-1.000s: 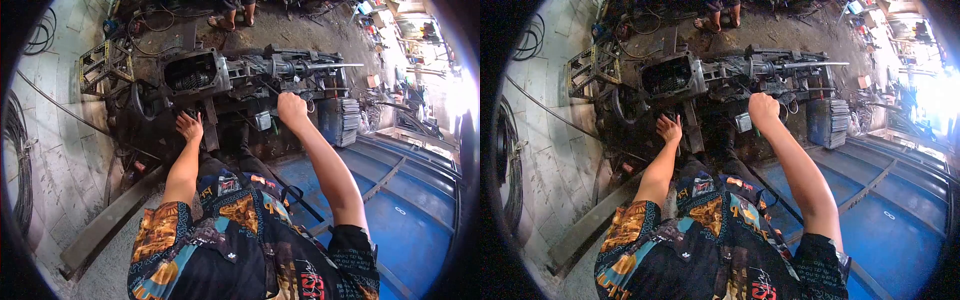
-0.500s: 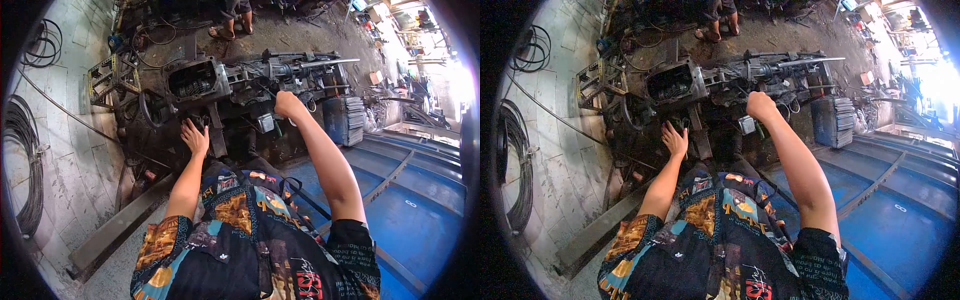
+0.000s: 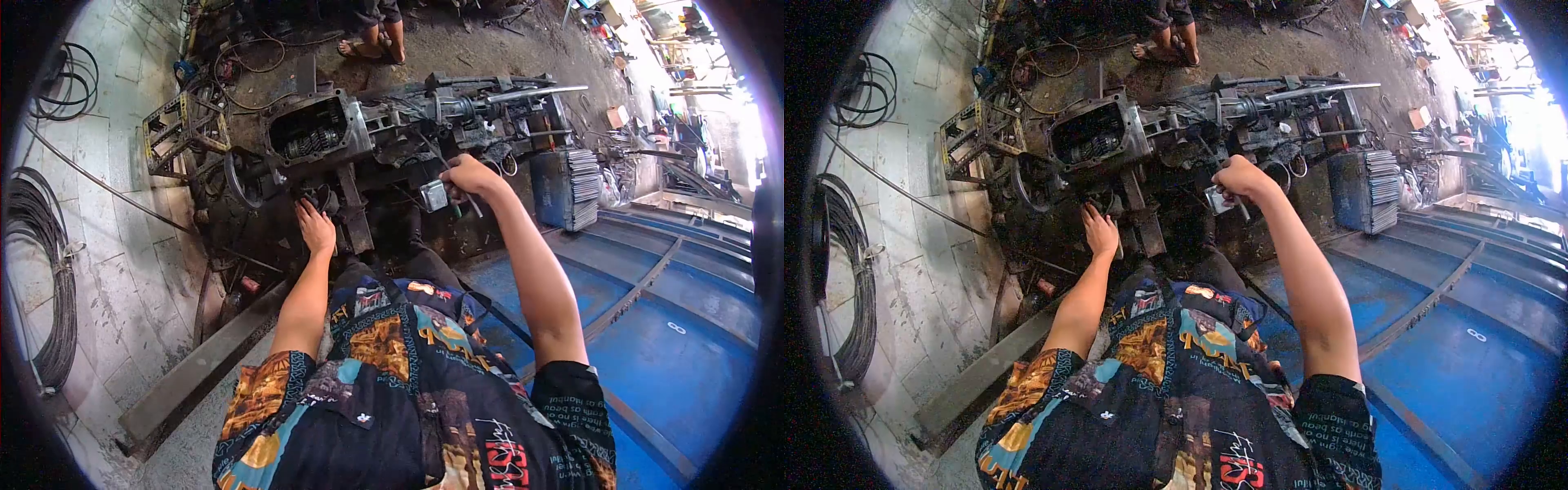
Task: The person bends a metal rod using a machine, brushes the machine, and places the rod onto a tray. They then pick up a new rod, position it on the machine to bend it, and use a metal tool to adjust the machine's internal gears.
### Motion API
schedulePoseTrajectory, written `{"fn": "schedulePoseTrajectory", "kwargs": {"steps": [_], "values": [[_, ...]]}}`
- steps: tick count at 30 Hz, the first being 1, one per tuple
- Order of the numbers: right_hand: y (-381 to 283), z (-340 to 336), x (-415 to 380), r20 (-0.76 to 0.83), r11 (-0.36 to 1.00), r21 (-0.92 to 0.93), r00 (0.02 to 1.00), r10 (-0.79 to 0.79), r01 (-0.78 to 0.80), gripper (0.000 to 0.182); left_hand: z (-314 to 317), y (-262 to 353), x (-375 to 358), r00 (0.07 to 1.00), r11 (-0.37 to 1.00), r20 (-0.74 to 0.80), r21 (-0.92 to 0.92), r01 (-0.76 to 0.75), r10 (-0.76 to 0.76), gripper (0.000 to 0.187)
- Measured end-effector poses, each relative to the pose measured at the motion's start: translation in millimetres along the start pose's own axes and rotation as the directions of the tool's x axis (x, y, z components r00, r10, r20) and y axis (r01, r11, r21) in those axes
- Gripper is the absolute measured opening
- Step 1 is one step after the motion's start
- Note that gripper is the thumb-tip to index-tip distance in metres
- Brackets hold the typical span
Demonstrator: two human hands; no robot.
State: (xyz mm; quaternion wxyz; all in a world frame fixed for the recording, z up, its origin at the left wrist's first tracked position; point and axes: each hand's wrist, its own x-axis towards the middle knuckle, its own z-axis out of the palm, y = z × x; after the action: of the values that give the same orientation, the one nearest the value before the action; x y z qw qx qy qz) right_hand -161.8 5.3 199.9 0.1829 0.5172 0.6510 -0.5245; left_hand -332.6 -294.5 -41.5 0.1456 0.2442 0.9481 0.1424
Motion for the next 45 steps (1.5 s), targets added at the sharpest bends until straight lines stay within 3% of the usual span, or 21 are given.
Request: {"fn": "schedulePoseTrajectory", "kwargs": {"steps": [2,4,7,11,15,17,20,22,24,26,27,30,31,32,36,38,42,43,44,45], "values": [[-4.7,-4.0,-6.3,0.114,0.978,0.192,0.992,0.054,-0.075,0.024,-15.6,12.9,-0.7,0.999,0.998,0.028,0.054,0.024,-0.025,0.074],[-1.4,-7.3,-4.6,0.142,0.984,0.177,0.990,0.001,-0.026,0.021,-22.1,20.0,-1.7,0.999,0.998,0.005,0.043,0.035,-0.035,0.082],[-0.9,-14.3,-8.9,0.152,0.955,0.292,0.988,0.010,-0.054,0.035,-29.8,32.0,-7.8,1.000,0.981,-0.002,0.192,-0.011,0.012,0.092],[16.0,-33.1,-6.4,0.112,0.897,0.442,0.992,-0.051,-0.004,0.054,-25.9,49.0,-28.0,0.987,0.982,-0.130,0.154,0.112,-0.092,0.093],[72.8,-60.1,24.8,0.056,0.893,0.434,0.986,-0.159,0.120,0.049,-31.7,87.7,-60.6,0.975,0.988,-0.186,0.075,0.138,-0.122,0.084],[91.9,-80.8,18.4,0.022,0.910,0.375,0.980,-0.198,0.176,0.048,-32.0,103.1,-70.4,0.971,1.000,-0.238,-0.022,-0.012,0.006,0.078],[108.5,-108.8,4.4,-0.085,0.930,0.286,0.972,-0.217,0.232,0.042,-46.6,136.5,-76.5,0.969,0.993,-0.238,-0.072,-0.092,0.072,0.073],[122.7,-119.3,6.8,-0.238,0.932,0.113,0.920,-0.310,0.344,0.042,-55.1,154.7,-76.0,0.959,0.986,-0.258,-0.083,-0.144,0.118,0.071],[135.4,-127.6,13.9,-0.248,0.943,0.129,0.931,-0.269,0.307,0.042,-62.8,169.9,-71.7,0.938,0.963,-0.299,-0.148,-0.227,0.175,0.069],[153.9,-125.7,28.5,-0.346,0.925,-0.013,0.866,-0.361,0.381,0.042,-63.2,180.0,-67.2,0.920,0.953,-0.322,-0.127,-0.276,0.224,0.067],[146.0,-128.3,11.1,-0.320,0.933,0.082,0.895,-0.309,0.351,0.042,-61.9,184.4,-65.7,0.909,0.944,-0.345,-0.145,-0.296,0.232,0.066],[159.2,-124.4,20.6,-0.346,0.920,-0.021,0.861,-0.373,0.390,0.042,-54.4,194.6,-68.1,0.911,0.932,-0.350,-0.203,-0.301,0.218,0.064],[145.3,-130.6,1.3,-0.261,0.943,0.039,0.914,-0.310,0.331,0.042,-49.7,195.0,-70.0,0.919,0.932,-0.331,-0.210,-0.295,0.216,0.064],[158.1,-130.1,21.4,-0.301,0.877,-0.139,0.824,-0.480,0.460,0.036,-44.6,195.1,-74.5,0.927,0.935,-0.311,-0.216,-0.283,0.209,0.064],[120.6,-165.4,11.9,-0.329,0.792,-0.261,0.721,-0.610,0.552,0.037,-33.2,202.5,-93.3,0.922,0.935,-0.318,-0.200,-0.294,0.222,0.064],[105.3,-185.0,22.5,-0.415,0.689,-0.294,0.561,-0.716,0.663,0.030,-24.0,207.1,-103.2,0.942,0.949,-0.283,-0.205,-0.240,0.177,0.065],[74.6,-247.3,51.1,-0.475,0.549,-0.572,0.300,-0.827,0.609,0.030,7.7,220.6,-112.9,0.935,0.958,-0.312,-0.174,-0.230,0.168,0.066],[69.2,-267.9,63.8,-0.447,0.551,-0.596,0.329,-0.832,0.584,0.031,16.6,224.0,-114.3,0.937,0.967,-0.320,-0.160,-0.199,0.140,0.064],[66.8,-284.8,79.1,-0.434,0.514,-0.681,0.278,-0.857,0.522,0.035,28.1,228.1,-119.6,0.941,0.977,-0.321,-0.141,-0.162,0.110,0.063],[67.4,-300.5,94.1,-0.403,0.520,-0.694,0.329,-0.854,0.498,0.037,32.2,240.9,-125.1,0.975,0.993,-0.221,-0.121,0.000,-0.026,0.062]]}}
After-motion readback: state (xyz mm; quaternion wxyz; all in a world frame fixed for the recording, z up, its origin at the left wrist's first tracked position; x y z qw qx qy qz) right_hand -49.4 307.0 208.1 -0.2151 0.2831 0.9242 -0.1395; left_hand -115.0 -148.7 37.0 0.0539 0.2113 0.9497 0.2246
